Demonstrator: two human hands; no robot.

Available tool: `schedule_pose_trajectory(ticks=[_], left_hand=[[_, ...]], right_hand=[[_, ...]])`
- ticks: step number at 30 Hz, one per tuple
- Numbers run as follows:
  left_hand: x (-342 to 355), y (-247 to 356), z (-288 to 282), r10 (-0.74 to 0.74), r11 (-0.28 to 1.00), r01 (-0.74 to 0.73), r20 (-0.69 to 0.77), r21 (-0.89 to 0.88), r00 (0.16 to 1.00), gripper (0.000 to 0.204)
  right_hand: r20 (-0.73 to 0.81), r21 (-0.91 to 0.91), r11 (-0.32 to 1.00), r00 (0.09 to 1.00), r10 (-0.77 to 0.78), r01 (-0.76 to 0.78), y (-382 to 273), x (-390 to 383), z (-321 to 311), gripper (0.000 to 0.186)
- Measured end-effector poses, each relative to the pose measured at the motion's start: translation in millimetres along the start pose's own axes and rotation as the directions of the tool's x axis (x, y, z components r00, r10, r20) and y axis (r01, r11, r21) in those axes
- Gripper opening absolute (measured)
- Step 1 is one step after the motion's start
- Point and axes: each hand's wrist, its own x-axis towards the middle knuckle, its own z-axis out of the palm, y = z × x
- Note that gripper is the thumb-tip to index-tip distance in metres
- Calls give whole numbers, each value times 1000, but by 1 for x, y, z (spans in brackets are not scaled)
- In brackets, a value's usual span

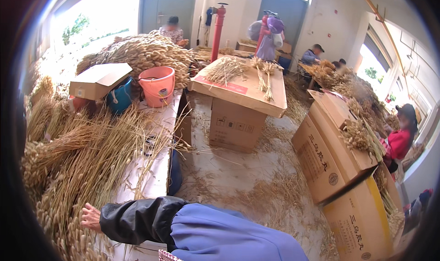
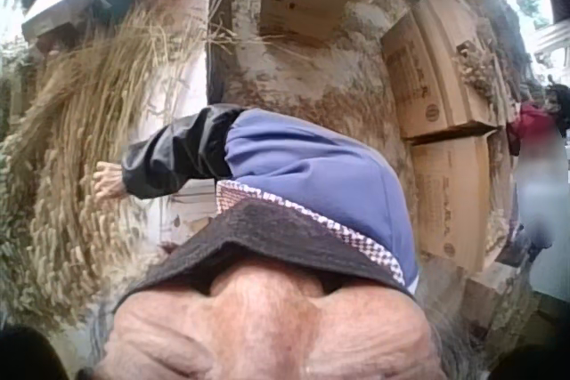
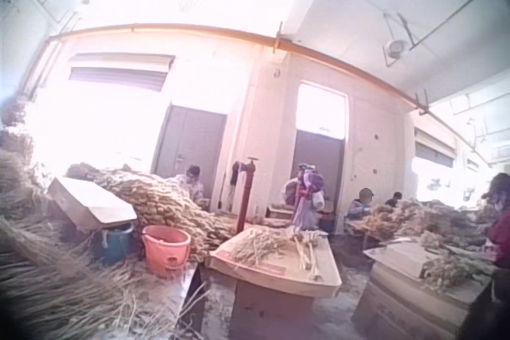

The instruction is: The person strips fluffy seed heads from dried plant stalks by hand and gathers the cleaned stalks into a bundle. The person repeatedly pulls the seed heads off the stems and places the stripped stalks together on the table.

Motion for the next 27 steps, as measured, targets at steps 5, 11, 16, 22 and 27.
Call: schedule_pose_trajectory(ticks=[5, 11, 16, 22, 27], left_hand=[[8, -5, 8, 51, 998, -48, 101, -37, 994, 15], [20, -36, -12, 204, 940, -115, 257, -323, 945, 20], [8, -19, -4, 58, 948, 14, 218, -317, 974, 15], [-2, -5, 5, 13, 932, 57, 190, -358, 982, 13], [1, -10, 4, 21, 920, 61, 205, -386, 979, 14]], right_hand=[[106, 487, 872, 994, -2, -50, -54, 30, -88, 14], [627, 548, 778, 767, -140, -306, -66, -13, -101, 17], [653, 605, 578, 757, 33, -547, -78, -9, -108, 12], [585, 480, 842, 805, -98, -246, -79, -22, -98, 8], [553, 407, 910, 814, -175, -81, -72, -30, -96, 12]])
